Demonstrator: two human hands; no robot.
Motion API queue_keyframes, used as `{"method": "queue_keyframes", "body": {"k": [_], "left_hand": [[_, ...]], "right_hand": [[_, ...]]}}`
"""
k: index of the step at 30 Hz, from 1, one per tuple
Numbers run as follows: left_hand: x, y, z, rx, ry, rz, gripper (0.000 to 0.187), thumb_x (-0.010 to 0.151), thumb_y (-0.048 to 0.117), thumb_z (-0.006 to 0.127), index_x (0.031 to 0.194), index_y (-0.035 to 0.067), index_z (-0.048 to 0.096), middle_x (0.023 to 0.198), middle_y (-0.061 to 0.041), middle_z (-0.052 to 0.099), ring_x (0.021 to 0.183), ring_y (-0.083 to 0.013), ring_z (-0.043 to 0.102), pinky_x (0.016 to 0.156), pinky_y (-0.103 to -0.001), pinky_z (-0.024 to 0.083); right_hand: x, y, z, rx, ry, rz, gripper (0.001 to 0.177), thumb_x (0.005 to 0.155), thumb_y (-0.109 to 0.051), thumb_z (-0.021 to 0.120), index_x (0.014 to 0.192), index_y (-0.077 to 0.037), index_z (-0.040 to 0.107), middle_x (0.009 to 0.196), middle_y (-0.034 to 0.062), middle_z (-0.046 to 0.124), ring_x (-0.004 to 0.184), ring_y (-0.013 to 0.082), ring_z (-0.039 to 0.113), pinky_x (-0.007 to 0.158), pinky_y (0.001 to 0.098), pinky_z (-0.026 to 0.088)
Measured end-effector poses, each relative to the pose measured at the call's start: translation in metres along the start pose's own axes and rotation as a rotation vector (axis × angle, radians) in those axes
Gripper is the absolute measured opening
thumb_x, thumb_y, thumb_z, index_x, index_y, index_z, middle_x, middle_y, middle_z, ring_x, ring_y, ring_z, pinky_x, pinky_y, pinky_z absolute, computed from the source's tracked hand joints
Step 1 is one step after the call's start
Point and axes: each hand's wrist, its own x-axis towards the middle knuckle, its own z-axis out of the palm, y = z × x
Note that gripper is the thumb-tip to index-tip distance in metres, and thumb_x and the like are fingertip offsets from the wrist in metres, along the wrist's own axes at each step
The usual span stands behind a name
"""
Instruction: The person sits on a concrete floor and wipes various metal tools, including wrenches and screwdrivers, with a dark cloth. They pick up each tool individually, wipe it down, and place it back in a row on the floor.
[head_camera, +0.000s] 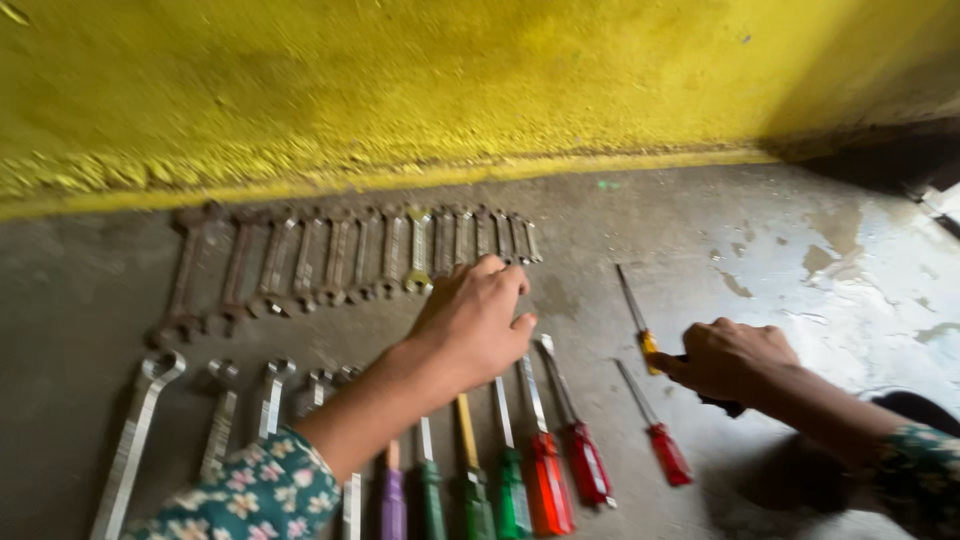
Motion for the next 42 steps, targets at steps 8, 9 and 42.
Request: {"method": "queue_keyframes", "body": {"k": [8, 9, 42], "left_hand": [[-0.005, 0.056, 0.076, 0.061, -0.314, 0.023, 0.045, 0.088, 0.027, 0.073, 0.123, 0.002, 0.058, 0.144, -0.024, 0.043, 0.145, -0.0426, 0.023, 0.121, -0.062, 0.013], [-0.006, 0.061, 0.091, 0.035, -0.335, 0.034, 0.045, 0.089, 0.026, 0.074, 0.122, 0.0, 0.058, 0.149, -0.028, 0.037, 0.151, -0.0469, 0.011, 0.123, -0.065, 0.004], [0.028, 0.09, 0.234, 0.152, -0.233, -0.063, 0.032, 0.077, -0.012, 0.061, 0.106, 0.001, 0.063, 0.142, -0.034, 0.04, 0.151, -0.0507, 0.017, 0.12, -0.071, -0.001]], "right_hand": [[0.025, 0.02, 0.034, 0.138, 0.015, -0.039, 0.058, 0.092, -0.072, 0.044, 0.109, -0.022, 0.068, 0.088, 0.003, 0.08, 0.08, 0.0197, 0.08, 0.077, 0.0393, 0.062], [0.035, 0.024, 0.037, 0.133, 0.034, -0.065, 0.057, 0.091, -0.071, 0.046, 0.11, -0.022, 0.068, 0.09, 0.0036, 0.08, 0.082, 0.0212, 0.079, 0.079, 0.041, 0.061], [0.076, 0.051, 0.108, 0.071, -0.222, -0.162, 0.053, 0.092, -0.058, 0.056, 0.12, -0.015, 0.07, 0.112, 0.0092, 0.077, 0.104, 0.0252, 0.075, 0.092, 0.042, 0.057]]}}
